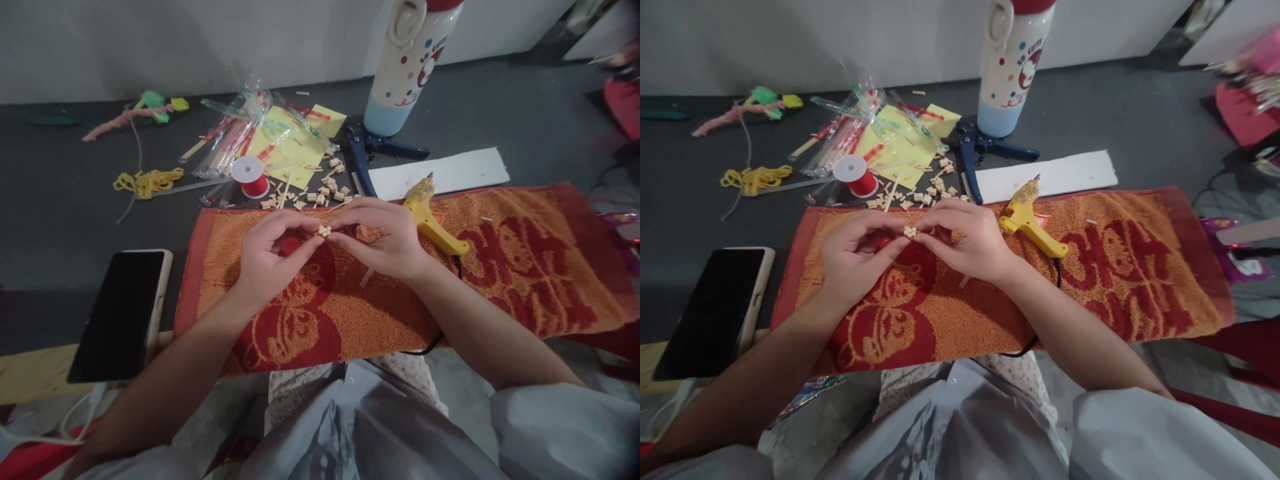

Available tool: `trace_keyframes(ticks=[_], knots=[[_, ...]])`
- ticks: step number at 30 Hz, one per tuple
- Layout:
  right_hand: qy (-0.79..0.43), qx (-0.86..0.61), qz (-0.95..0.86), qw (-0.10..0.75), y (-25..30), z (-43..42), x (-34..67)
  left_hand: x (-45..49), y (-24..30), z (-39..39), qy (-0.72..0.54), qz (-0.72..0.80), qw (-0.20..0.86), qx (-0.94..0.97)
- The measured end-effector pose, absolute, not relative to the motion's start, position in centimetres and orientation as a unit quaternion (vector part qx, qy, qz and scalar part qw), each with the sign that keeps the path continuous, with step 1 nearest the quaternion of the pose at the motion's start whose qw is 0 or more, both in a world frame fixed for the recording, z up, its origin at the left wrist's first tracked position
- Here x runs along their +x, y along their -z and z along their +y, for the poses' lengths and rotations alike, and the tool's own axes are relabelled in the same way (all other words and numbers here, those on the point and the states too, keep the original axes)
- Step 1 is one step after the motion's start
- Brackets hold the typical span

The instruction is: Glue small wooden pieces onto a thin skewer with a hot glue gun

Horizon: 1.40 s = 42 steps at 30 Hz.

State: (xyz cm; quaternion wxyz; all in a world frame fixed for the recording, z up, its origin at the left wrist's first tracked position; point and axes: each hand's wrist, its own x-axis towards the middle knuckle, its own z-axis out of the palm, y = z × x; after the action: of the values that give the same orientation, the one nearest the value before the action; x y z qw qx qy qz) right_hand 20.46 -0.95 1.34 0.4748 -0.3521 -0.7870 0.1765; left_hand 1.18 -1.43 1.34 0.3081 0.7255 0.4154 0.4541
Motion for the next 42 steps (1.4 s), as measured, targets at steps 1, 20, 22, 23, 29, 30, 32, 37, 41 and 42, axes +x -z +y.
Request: trace_keyframes(ticks=[1, 20, 22, 23, 29, 30, 32, 37, 41, 42], knots=[[-0.172, -0.346, -0.791, 0.475, -1.36, -0.97, 20.45, 1.17, -1.34, -1.41, -0.454, 0.414, 0.305, 0.727], [-0.092, -0.307, -0.810, 0.491, -1.52, -1.54, 20.14, 1.26, -1.15, -1.71, -0.471, 0.386, 0.233, 0.758], [-0.093, -0.308, -0.810, 0.490, -1.58, -1.55, 20.10, 1.29, -1.03, -1.64, -0.487, 0.372, 0.242, 0.752], [-0.092, -0.309, -0.811, 0.488, -1.61, -1.54, 20.09, 1.31, -0.97, -1.60, -0.494, 0.366, 0.250, 0.748], [-0.057, -0.316, -0.818, 0.478, -1.51, -1.23, 20.35, 1.58, -0.69, -1.53, -0.510, 0.380, 0.369, 0.677], [-0.047, -0.316, -0.818, 0.479, -1.43, -1.15, 20.43, 1.63, -0.71, -1.52, -0.505, 0.389, 0.392, 0.663], [-0.025, -0.312, -0.821, 0.478, -1.25, -1.01, 20.59, 1.72, -0.77, -1.49, -0.486, 0.406, 0.426, 0.646], [-0.016, -0.299, -0.825, 0.480, -1.05, -0.90, 20.67, 1.85, -0.81, -1.51, -0.469, 0.416, 0.446, 0.638], [-0.090, -0.306, -0.812, 0.489, -1.45, -1.11, 20.54, 1.79, -0.83, -1.59, -0.484, 0.402, 0.428, 0.649], [-0.119, -0.314, -0.805, 0.489, -1.58, -1.16, 20.52, 1.75, -0.88, -1.57, -0.487, 0.397, 0.421, 0.654]])
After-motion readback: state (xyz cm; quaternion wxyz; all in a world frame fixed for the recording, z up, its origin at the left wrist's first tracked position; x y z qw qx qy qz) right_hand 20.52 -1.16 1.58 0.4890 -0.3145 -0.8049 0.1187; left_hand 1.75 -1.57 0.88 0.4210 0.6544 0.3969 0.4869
